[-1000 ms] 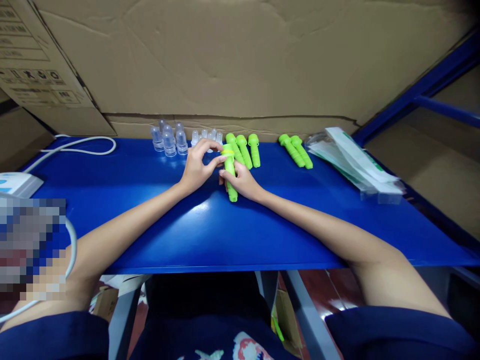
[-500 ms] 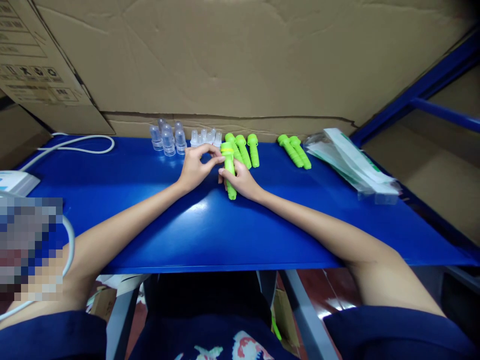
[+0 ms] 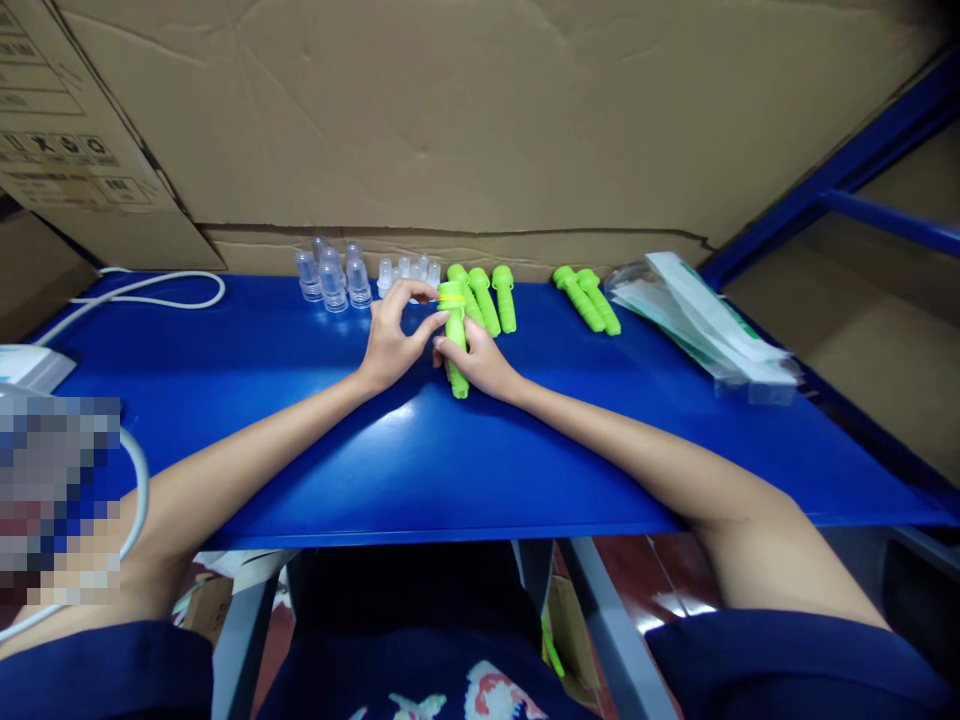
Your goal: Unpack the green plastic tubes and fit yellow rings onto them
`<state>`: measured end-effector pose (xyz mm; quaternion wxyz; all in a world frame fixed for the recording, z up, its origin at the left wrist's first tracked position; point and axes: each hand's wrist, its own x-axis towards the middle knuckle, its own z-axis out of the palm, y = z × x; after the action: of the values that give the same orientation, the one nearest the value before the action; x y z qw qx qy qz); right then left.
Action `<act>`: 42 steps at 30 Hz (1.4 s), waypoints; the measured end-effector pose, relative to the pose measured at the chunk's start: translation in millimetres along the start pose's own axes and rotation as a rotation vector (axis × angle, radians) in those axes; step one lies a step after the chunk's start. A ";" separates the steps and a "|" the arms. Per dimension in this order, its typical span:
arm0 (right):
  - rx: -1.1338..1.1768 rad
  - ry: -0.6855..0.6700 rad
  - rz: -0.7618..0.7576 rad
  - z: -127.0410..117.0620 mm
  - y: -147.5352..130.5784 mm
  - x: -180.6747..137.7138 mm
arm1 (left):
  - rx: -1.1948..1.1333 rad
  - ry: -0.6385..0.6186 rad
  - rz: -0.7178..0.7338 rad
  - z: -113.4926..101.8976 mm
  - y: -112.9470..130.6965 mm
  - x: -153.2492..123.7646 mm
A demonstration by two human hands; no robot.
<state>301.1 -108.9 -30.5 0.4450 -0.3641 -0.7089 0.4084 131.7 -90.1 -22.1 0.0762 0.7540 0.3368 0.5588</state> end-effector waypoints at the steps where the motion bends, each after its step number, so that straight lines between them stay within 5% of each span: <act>1: -0.006 0.001 -0.003 0.1 -0.3 0.0 | 0.002 0.008 0.006 0.0 0.5 -0.1; 28: -0.029 -0.026 0.019 -1.5 0.4 0.2 | -0.094 -0.073 -0.032 -5.0 -4.5 6.2; 42: -0.100 -0.028 -0.028 -2.0 0.0 0.9 | -0.032 -0.046 0.149 -2.8 -1.2 6.1</act>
<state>302.6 -107.7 -29.7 0.4220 -0.3701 -0.7397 0.3711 129.6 -86.3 -16.8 0.0542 0.7882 0.2688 0.5509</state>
